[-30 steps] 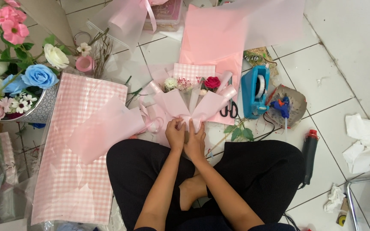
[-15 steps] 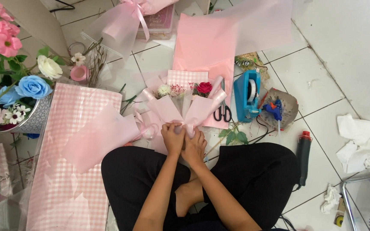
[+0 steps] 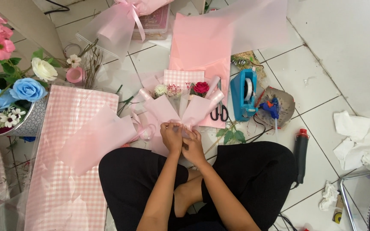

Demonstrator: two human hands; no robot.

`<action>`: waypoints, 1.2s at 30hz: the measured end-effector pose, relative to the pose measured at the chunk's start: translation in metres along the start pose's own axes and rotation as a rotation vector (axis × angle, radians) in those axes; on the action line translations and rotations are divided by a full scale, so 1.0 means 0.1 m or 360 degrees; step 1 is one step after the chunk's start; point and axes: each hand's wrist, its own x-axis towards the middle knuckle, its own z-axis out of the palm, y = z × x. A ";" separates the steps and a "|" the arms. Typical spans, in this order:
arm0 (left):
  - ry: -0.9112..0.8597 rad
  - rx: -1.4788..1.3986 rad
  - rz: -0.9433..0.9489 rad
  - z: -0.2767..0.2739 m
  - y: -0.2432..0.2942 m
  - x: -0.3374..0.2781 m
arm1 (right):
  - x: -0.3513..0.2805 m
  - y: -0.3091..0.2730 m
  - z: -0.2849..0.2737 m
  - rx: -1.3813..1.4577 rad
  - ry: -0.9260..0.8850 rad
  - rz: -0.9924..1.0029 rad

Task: The person sits on the floor and wraps a small bouquet of artificial flowers with pink and checkered paper. They tie a pink ribbon around the base of the bouquet and adjust the wrapping to secure it.

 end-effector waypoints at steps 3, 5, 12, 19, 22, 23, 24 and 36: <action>0.0031 -0.0020 0.0001 0.09 -0.12 0.00 | -0.02 0.02 -0.01 0.0290 0.0089 0.0114; 0.0033 -0.0043 -0.0018 0.12 -0.17 0.04 | -0.01 0.04 0.00 0.0294 0.0102 0.0111; -0.0058 -0.0118 -0.0091 0.15 -0.29 0.13 | -0.01 0.08 0.02 0.0332 0.0111 0.0132; -0.0027 0.0037 0.0068 0.15 -0.28 0.09 | -0.03 -0.18 -0.12 0.0134 0.0015 0.0028; 0.0013 0.0085 0.0089 0.12 -0.22 0.04 | -0.04 -0.08 -0.10 0.0156 0.0065 -0.0008; 0.0005 0.0076 0.0076 0.11 -0.22 0.03 | -0.04 -0.05 -0.12 0.0301 0.0089 0.0069; 0.0003 0.0062 0.0069 0.11 -0.19 0.05 | -0.01 -0.03 -0.15 0.0446 0.0120 0.0139; 0.0065 -0.0165 -0.0006 0.17 -0.24 0.05 | 1.57 0.27 -1.12 -0.0166 0.0415 0.0192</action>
